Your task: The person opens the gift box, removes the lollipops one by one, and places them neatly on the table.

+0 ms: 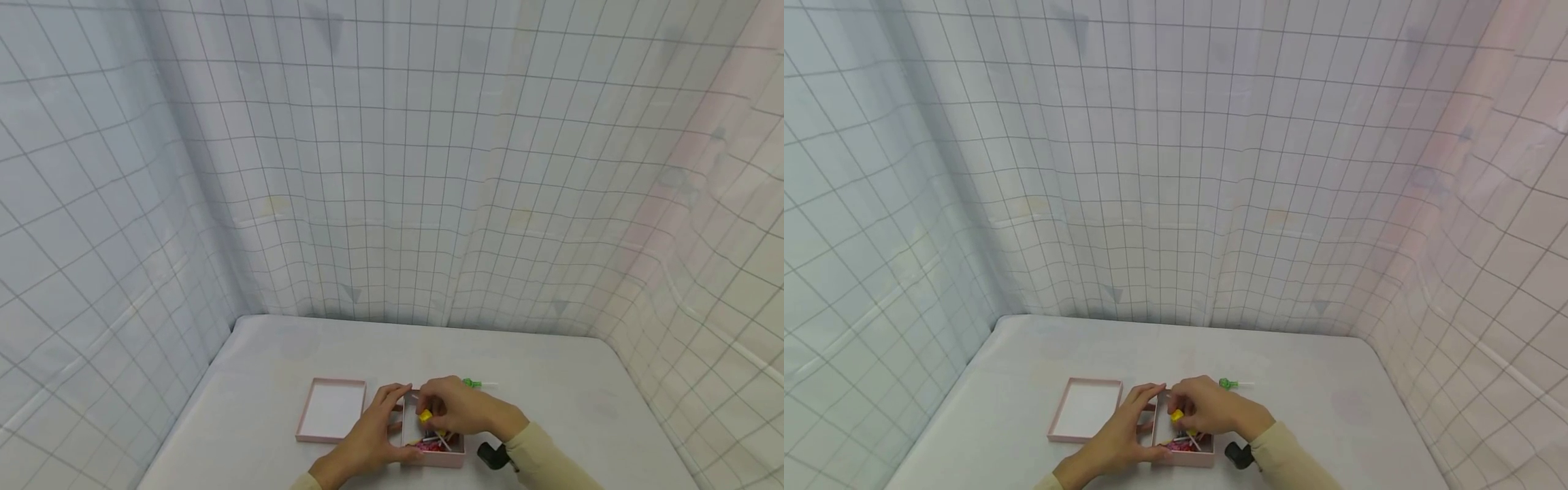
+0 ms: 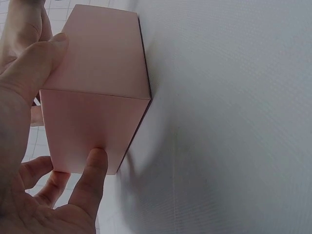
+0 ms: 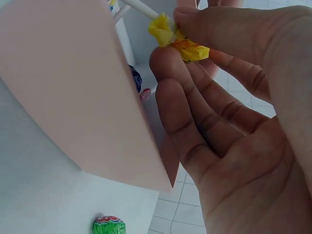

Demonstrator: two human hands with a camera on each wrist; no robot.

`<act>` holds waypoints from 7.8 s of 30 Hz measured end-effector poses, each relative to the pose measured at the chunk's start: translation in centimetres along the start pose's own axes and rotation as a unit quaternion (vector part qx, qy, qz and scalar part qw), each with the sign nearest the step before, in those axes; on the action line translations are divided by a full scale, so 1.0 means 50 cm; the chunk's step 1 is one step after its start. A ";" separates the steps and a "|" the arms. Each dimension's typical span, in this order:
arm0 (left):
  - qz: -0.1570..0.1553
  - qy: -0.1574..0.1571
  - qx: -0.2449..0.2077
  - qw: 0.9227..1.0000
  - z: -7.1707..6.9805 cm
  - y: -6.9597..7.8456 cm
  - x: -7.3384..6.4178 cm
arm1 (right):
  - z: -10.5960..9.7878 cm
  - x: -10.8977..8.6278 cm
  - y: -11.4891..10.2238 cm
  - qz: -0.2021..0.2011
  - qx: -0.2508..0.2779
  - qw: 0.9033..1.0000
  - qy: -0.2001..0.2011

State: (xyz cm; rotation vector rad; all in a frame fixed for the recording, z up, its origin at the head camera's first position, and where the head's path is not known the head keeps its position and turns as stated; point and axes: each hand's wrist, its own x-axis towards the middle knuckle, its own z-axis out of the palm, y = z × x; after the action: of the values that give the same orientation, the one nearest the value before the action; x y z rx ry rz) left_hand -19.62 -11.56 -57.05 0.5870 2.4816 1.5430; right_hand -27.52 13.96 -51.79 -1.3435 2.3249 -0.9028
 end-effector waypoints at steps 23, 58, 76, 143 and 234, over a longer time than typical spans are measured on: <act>-0.017 -0.001 -0.012 1.000 0.001 0.001 -0.001 | -0.025 -0.044 0.026 -0.001 0.033 0.997 0.065; -0.020 0.003 0.018 1.000 0.003 -0.002 0.000 | -0.036 -0.121 0.106 0.052 -0.047 0.982 0.175; -0.022 0.001 -0.013 1.000 0.003 0.001 -0.002 | -0.018 -0.140 0.151 0.061 -0.053 0.978 0.195; -0.024 0.009 -0.008 1.000 0.005 0.009 -0.004 | -0.006 -0.141 0.173 0.151 -0.121 0.952 0.239; 0.022 0.006 -0.025 0.999 0.003 -0.004 -0.007 | 0.018 0.040 -0.004 -0.008 -0.075 0.997 0.016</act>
State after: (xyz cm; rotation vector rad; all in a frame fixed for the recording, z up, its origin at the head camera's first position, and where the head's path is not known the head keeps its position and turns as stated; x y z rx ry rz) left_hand -19.32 -11.67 -57.30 0.6291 2.4469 1.6249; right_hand -27.91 11.86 -52.25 -1.4183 2.4518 -0.7723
